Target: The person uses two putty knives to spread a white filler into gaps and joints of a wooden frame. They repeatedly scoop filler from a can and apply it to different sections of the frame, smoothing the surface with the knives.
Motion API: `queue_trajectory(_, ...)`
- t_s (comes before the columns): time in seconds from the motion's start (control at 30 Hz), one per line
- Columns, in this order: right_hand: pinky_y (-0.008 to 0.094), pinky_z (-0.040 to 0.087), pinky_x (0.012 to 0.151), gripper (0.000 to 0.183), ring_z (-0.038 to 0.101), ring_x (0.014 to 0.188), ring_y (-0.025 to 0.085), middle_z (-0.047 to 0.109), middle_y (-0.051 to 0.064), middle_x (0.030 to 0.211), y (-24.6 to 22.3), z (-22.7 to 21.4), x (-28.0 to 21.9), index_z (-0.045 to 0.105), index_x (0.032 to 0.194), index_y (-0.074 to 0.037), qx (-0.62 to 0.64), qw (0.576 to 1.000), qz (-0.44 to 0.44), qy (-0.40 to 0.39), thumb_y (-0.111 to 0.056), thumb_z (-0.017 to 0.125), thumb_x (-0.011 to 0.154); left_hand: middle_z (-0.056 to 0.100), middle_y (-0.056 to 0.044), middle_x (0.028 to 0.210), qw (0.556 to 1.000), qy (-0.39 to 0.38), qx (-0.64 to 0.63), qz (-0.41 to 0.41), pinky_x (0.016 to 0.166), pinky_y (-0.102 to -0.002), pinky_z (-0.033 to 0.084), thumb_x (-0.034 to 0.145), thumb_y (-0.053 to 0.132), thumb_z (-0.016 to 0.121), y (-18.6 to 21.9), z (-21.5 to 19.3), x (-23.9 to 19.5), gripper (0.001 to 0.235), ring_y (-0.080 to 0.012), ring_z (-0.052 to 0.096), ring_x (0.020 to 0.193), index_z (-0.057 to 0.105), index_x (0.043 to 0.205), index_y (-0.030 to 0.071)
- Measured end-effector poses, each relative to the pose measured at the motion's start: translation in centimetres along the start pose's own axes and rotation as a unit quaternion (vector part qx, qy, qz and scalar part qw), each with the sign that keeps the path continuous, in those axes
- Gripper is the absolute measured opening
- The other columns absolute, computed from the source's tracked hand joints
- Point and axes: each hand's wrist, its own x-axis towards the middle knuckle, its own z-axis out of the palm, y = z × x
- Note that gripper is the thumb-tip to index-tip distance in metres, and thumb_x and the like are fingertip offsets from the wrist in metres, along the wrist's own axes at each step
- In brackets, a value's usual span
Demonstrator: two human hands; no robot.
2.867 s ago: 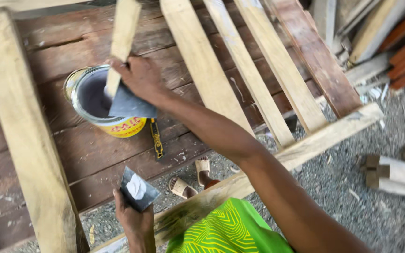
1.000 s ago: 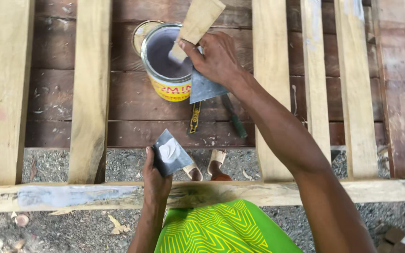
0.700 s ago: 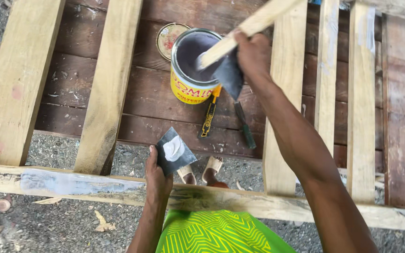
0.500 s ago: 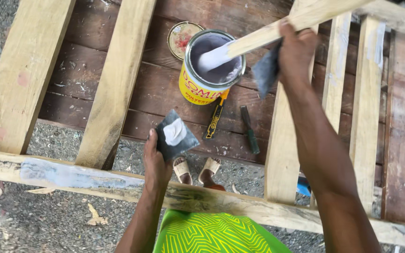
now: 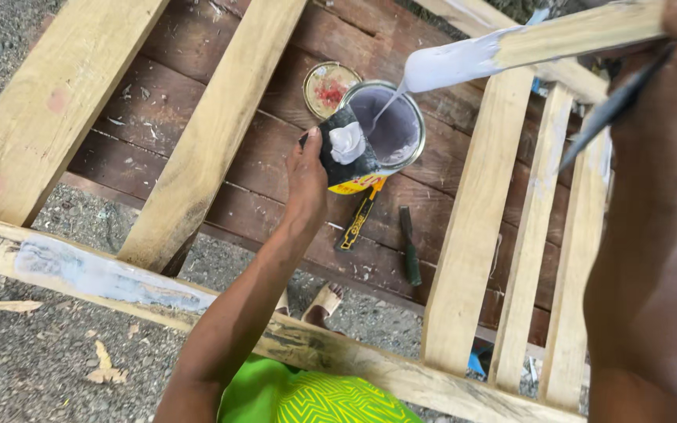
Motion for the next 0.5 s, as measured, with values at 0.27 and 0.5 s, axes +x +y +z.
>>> queue_trajectory(0.27, 0.027, 0.038, 0.052, 0.024, 0.046, 0.054, 0.011, 0.055, 0.002, 0.073, -4.6, 1.1, -2.0, 0.063, 0.094, -0.007, -0.076, 0.997, -0.022, -0.022, -0.025, 0.059, 0.109, 0.073, -0.009, 0.11, 0.998, -0.043, -0.037, 0.0, 0.087, -0.033, 0.055, 0.103, 0.032, 0.052, 1.0, 4.5, 0.5, 0.041, -0.0168, 0.069, 0.095, 0.066, 0.123, -0.001)
queue_trajectory(0.5, 0.027, 0.039, 0.05, 0.026, 0.045, 0.05, 0.01, 0.052, 0.002, 0.067, -5.6, 4.3, -7.9, 0.061, 0.091, -0.009, -0.146, 0.988, -0.035, 0.025, -0.028, 0.058, 0.109, 0.072, -0.01, 0.109, 0.995, -0.075, -0.064, -0.016, 0.086, -0.034, 0.056, 0.104, 0.031, 0.056, 0.0, 5.3, -0.9, 0.038, -0.0171, 0.068, 0.094, 0.067, 0.121, -0.002)
